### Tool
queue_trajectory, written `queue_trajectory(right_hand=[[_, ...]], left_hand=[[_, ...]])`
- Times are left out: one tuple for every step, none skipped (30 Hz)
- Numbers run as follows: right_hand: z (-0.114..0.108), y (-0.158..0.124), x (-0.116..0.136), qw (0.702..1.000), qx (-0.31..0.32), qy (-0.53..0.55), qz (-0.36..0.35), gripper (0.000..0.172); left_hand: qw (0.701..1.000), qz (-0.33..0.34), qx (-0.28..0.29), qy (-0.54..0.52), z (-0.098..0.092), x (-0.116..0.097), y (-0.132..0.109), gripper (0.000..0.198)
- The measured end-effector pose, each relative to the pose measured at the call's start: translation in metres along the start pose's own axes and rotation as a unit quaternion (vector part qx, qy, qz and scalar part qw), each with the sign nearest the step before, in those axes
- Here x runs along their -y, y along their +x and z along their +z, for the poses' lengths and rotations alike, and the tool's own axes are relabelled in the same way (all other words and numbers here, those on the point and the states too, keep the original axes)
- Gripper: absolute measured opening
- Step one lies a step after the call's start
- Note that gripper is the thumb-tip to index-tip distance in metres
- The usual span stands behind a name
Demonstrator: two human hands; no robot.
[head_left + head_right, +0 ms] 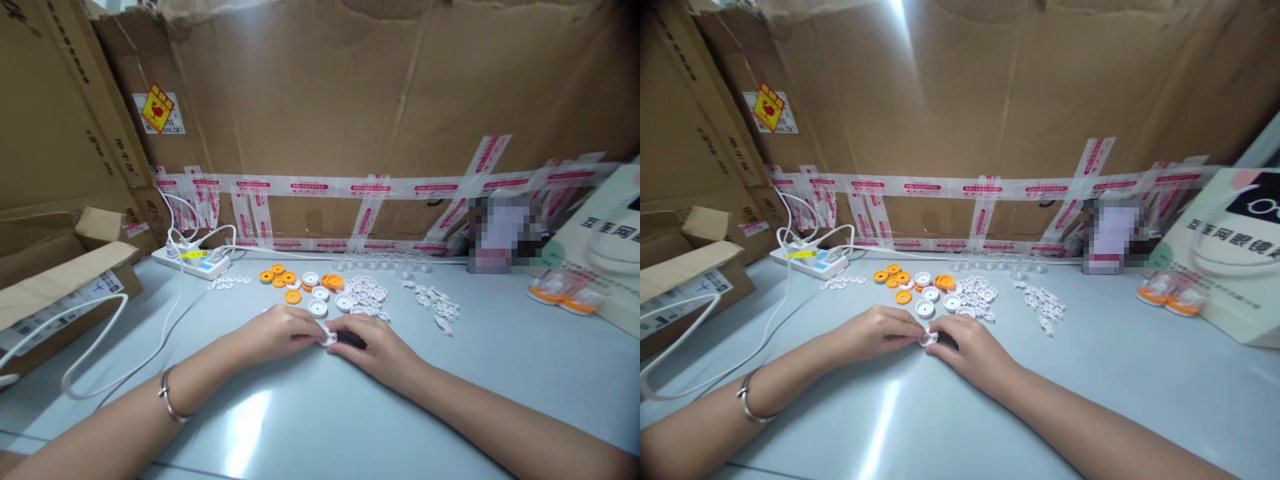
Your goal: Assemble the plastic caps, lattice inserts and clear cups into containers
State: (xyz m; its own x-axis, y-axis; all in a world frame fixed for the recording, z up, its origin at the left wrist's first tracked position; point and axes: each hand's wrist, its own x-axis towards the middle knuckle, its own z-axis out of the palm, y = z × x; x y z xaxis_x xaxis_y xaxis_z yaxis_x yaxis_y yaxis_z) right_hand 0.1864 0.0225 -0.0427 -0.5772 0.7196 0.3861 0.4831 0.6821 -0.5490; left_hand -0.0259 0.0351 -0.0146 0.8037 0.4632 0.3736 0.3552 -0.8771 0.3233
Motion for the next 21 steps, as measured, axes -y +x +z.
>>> queue_trajectory(right_hand=[[0.0001,0.0000,0.0000,1.000,0.000,0.000,0.001,0.017],[0.0001,-0.0001,-0.0001,1.000,0.000,-0.001,0.003,0.017],[0.0002,-0.0001,-0.0002,1.000,-0.001,-0.003,0.005,0.017],[0.0003,0.0000,-0.0002,1.000,-0.002,-0.004,0.006,0.017],[0.0004,0.0001,-0.0003,1.000,-0.003,-0.005,0.007,0.018],[0.0004,0.0003,-0.0004,1.000,-0.003,-0.006,0.007,0.018],[0.0004,0.0005,-0.0004,1.000,-0.002,-0.005,0.004,0.018],[0.0004,0.0008,-0.0005,1.000,-0.001,-0.003,0.000,0.017],[0.0003,0.0011,-0.0005,1.000,-0.001,-0.001,-0.004,0.016],[0.0002,0.0013,-0.0004,1.000,0.000,0.000,-0.007,0.016],[0.0000,0.0014,-0.0003,1.000,-0.001,0.002,-0.010,0.015],[-0.0001,0.0015,-0.0001,1.000,-0.003,0.001,-0.011,0.015],[-0.0003,0.0015,0.0001,1.000,-0.004,0.000,-0.009,0.015],[-0.0005,0.0015,0.0005,1.000,-0.004,-0.002,-0.005,0.015],[-0.0007,0.0014,0.0009,1.000,-0.004,-0.005,-0.001,0.015],[-0.0009,0.0014,0.0013,1.000,-0.004,-0.008,0.002,0.016],[-0.0010,0.0012,0.0016,1.000,-0.003,-0.010,0.003,0.016],[-0.0011,0.0011,0.0019,1.000,-0.002,-0.011,0.003,0.017],[-0.0011,0.0009,0.0021,1.000,-0.002,-0.013,0.001,0.017],[-0.0011,0.0008,0.0022,1.000,-0.001,-0.013,0.000,0.017],[-0.0010,0.0007,0.0022,1.000,-0.002,-0.013,-0.001,0.017]], left_hand=[[1.000,-0.001,0.000,0.001,-0.0001,-0.0002,0.0001,0.020],[1.000,-0.002,0.001,0.002,-0.0002,-0.0005,0.0001,0.020],[1.000,-0.002,0.001,0.003,-0.0004,-0.0008,0.0002,0.020],[1.000,-0.003,0.002,0.003,-0.0006,-0.0011,0.0002,0.021],[1.000,-0.003,0.003,0.002,-0.0008,-0.0014,0.0002,0.021],[1.000,-0.002,0.004,0.003,-0.0010,-0.0016,0.0002,0.021],[1.000,-0.001,0.004,0.003,-0.0011,-0.0017,0.0002,0.021],[1.000,-0.001,0.003,0.002,-0.0012,-0.0017,0.0001,0.021],[1.000,-0.001,0.003,0.001,-0.0012,-0.0016,0.0001,0.021],[1.000,-0.001,0.002,-0.001,-0.0011,-0.0014,0.0000,0.021],[1.000,-0.001,0.001,-0.002,-0.0009,-0.0011,-0.0001,0.020],[1.000,-0.001,0.001,-0.004,-0.0007,-0.0008,-0.0002,0.020],[1.000,-0.002,0.001,-0.005,-0.0004,-0.0004,-0.0004,0.020],[1.000,-0.002,0.002,-0.005,-0.0002,0.0001,-0.0006,0.020],[1.000,-0.003,0.003,-0.004,0.0001,0.0005,-0.0008,0.021],[1.000,-0.003,0.004,-0.004,0.0003,0.0009,-0.0010,0.021],[1.000,-0.003,0.004,-0.003,0.0004,0.0012,-0.0011,0.021],[1.000,-0.003,0.005,-0.002,0.0005,0.0014,-0.0013,0.021],[1.000,-0.003,0.005,-0.002,0.0005,0.0014,-0.0013,0.021],[1.000,-0.002,0.006,-0.002,0.0005,0.0014,-0.0013,0.021],[1.000,-0.003,0.007,-0.003,0.0004,0.0012,-0.0013,0.021]])
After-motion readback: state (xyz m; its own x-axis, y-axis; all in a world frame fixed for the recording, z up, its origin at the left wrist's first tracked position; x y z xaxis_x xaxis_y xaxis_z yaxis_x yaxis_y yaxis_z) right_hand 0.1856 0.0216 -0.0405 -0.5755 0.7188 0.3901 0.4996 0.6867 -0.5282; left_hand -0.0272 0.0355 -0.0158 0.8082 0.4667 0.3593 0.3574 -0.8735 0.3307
